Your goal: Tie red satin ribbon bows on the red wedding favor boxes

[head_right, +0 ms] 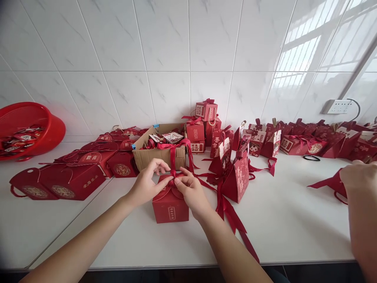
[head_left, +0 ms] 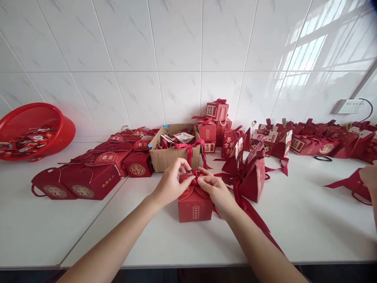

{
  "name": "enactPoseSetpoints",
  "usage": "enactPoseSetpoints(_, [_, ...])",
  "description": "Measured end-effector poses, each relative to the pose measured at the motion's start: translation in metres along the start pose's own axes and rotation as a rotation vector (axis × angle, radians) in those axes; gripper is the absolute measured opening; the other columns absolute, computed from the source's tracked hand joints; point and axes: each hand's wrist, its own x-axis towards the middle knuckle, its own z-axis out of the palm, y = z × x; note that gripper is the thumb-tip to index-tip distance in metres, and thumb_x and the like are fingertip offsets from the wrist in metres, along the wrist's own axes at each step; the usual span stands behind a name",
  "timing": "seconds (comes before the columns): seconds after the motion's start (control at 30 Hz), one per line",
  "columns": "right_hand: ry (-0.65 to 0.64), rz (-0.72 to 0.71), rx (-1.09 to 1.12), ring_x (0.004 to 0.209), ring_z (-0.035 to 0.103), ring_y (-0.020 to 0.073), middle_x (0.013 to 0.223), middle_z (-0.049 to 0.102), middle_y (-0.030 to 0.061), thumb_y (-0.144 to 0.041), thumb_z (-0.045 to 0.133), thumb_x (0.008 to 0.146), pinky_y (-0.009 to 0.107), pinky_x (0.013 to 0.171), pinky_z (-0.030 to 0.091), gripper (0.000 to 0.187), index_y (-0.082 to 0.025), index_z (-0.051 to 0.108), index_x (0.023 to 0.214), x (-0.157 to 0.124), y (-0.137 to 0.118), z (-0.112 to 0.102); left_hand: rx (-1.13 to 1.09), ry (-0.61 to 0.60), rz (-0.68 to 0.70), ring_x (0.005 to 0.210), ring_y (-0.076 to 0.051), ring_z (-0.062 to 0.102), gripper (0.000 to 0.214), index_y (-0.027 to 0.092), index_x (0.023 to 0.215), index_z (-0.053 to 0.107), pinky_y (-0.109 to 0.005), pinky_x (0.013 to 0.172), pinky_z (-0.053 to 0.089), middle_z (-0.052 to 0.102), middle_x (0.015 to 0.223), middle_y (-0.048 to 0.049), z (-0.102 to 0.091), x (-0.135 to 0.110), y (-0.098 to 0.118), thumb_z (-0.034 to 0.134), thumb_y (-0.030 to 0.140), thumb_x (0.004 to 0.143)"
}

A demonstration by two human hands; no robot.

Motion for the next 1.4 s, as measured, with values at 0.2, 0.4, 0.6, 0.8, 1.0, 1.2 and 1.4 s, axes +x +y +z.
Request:
enactPoseSetpoints(0.2, [0.009, -0.037, -0.060, 0.141, 0.025, 0.0260, 0.128, 0.056, 0.0125, -0.049, 0.064, 0.081, 0.044, 0.108, 0.033, 0.031, -0.019, 0.072, 0.074, 0.001, 0.003, 0.002, -0.110, -0.118, -0.089, 0.078, -0.016, 0.061, 0.009, 0.018, 0.087, 0.061, -0.027, 0.072, 0.049, 0.065, 0.085, -0.0035, -0.005, -0.008, 0.006, 0.060, 0.025, 0.082])
enactPoseSetpoints(0.4, [0.012, -0.076, -0.134, 0.139, 0.031, 0.0264, 0.113, 0.065, 0.0138, -0.052, 0.057, 0.085, 0.046, 0.107, 0.033, 0.041, -0.019, 0.069, 0.064, 0.000, -0.001, 0.003, -0.216, -0.170, -0.221, 0.072, -0.018, 0.065, 0.018, 0.016, 0.071, 0.070, -0.029, 0.071, 0.052, 0.070, 0.076, -0.0048, -0.013, 0.004, -0.017, 0.071, 0.034, 0.075])
enactPoseSetpoints(0.6, [0.073, -0.086, -0.192, 0.102, 0.061, 0.0217, 0.111, 0.065, 0.0089, -0.045, 0.056, 0.086, 0.035, 0.084, 0.049, 0.032, -0.020, 0.062, 0.105, 0.004, 0.006, 0.004, -0.390, -0.271, -0.276, 0.072, -0.017, 0.066, 0.020, 0.014, 0.073, 0.070, -0.028, 0.070, 0.054, 0.071, 0.077, -0.0055, -0.026, 0.018, -0.041, 0.072, 0.034, 0.072])
enactPoseSetpoints(0.8, [0.154, -0.289, -0.621, 0.081, 0.061, 0.0182, 0.084, 0.067, 0.0039, -0.020, 0.058, 0.079, 0.033, 0.077, 0.049, 0.019, -0.018, 0.063, 0.097, 0.006, -0.006, -0.005, -0.444, -0.312, -0.218, 0.082, -0.018, 0.065, 0.018, 0.015, 0.081, 0.069, -0.030, 0.079, 0.053, 0.070, 0.085, -0.0061, -0.027, 0.008, -0.046, 0.067, 0.033, 0.078])
enactPoseSetpoints(1.0, [-0.283, -0.240, -0.888, 0.082, 0.063, 0.0190, 0.094, 0.069, 0.0041, -0.038, 0.068, 0.078, 0.031, 0.071, 0.050, 0.029, -0.023, 0.066, 0.102, 0.010, -0.063, -0.017, -0.545, -0.320, -0.242, 0.086, -0.019, 0.066, 0.019, 0.015, 0.084, 0.068, -0.032, 0.082, 0.053, 0.069, 0.089, -0.0065, -0.028, 0.003, -0.047, 0.066, 0.034, 0.079])
enactPoseSetpoints(1.2, [-0.310, 0.016, -0.634, 0.068, 0.060, 0.0141, 0.085, 0.066, 0.0043, -0.046, 0.060, 0.082, 0.026, 0.059, 0.048, 0.033, -0.017, 0.062, 0.098, 0.049, -0.057, 0.002, -0.468, -0.294, -0.181, 0.088, -0.017, 0.063, 0.018, 0.016, 0.084, 0.066, -0.028, 0.081, 0.051, 0.063, 0.092, -0.0060, -0.031, 0.000, -0.042, 0.052, 0.026, 0.087])
enactPoseSetpoints(1.4, [-0.361, -0.275, -0.660, 0.077, 0.059, 0.0143, 0.089, 0.063, 0.0032, -0.024, 0.055, 0.088, 0.028, 0.069, 0.050, 0.011, -0.020, 0.055, 0.097, 0.040, -0.031, 0.007, -0.527, -0.274, -0.294, 0.089, -0.016, 0.062, 0.011, 0.017, 0.092, 0.059, -0.028, 0.080, 0.050, 0.064, 0.093, -0.0049, -0.030, -0.002, -0.034, 0.051, 0.023, 0.088])
